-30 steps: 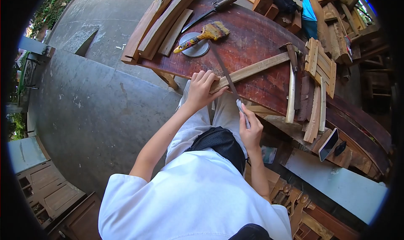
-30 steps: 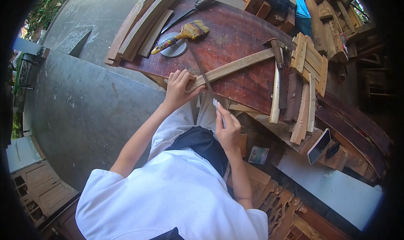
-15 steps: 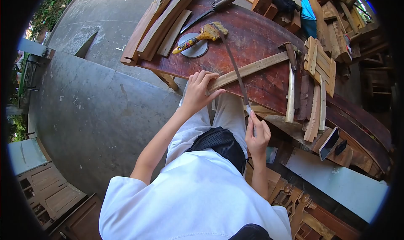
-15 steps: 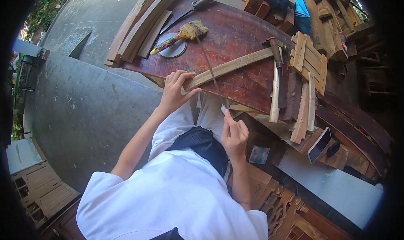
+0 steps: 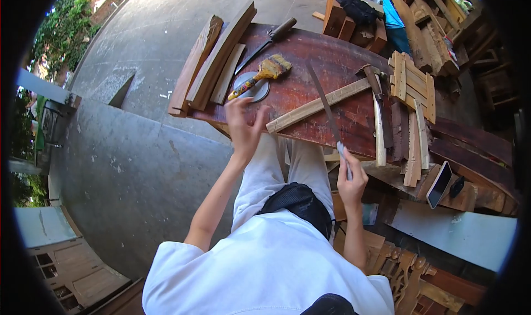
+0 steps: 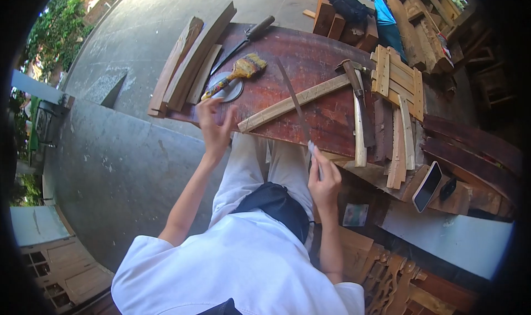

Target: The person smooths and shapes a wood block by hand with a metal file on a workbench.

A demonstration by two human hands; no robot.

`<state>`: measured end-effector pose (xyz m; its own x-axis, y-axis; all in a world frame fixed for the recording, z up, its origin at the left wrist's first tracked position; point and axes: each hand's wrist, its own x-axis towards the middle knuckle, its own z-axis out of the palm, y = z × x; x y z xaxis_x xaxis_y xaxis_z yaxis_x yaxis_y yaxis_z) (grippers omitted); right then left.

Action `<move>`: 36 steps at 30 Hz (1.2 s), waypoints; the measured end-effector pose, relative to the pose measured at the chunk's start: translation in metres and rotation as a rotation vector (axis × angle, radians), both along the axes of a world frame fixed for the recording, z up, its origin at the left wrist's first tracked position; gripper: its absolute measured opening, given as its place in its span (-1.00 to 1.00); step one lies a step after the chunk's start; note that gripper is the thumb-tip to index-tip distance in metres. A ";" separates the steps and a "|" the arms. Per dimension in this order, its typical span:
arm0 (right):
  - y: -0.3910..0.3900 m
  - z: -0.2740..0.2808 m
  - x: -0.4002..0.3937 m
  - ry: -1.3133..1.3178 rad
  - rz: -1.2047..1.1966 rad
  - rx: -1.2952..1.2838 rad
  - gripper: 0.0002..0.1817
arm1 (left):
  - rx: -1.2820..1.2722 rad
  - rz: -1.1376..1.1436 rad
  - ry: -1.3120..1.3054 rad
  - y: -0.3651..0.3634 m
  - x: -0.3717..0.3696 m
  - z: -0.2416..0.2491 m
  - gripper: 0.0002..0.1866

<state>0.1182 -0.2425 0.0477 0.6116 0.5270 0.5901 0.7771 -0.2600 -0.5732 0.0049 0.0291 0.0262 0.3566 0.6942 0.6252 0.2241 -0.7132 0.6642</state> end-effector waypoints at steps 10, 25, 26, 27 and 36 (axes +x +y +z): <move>0.131 -0.015 0.104 0.253 0.150 0.197 -0.72 | -0.474 0.084 0.155 0.051 -0.010 -0.005 -0.28; 0.164 -0.039 0.128 0.410 0.139 0.298 -0.70 | -0.778 -0.419 -0.029 0.088 -0.010 0.009 -0.68; 0.164 -0.038 0.128 0.416 0.139 0.295 -0.70 | -0.735 -0.383 -0.089 0.082 -0.009 0.020 -0.70; 0.163 -0.037 0.129 0.408 0.134 0.281 -0.71 | -0.695 -0.378 -0.110 0.080 -0.011 0.029 -0.70; 0.166 -0.042 0.132 0.394 0.139 0.310 -0.72 | -0.539 -0.367 -0.249 0.056 -0.029 0.078 -0.67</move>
<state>0.2498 -0.0765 0.0056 0.7553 0.4564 0.4703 0.5020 0.0584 -0.8629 -0.0238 0.0854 0.1037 0.5183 0.7926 0.3212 -0.1736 -0.2703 0.9470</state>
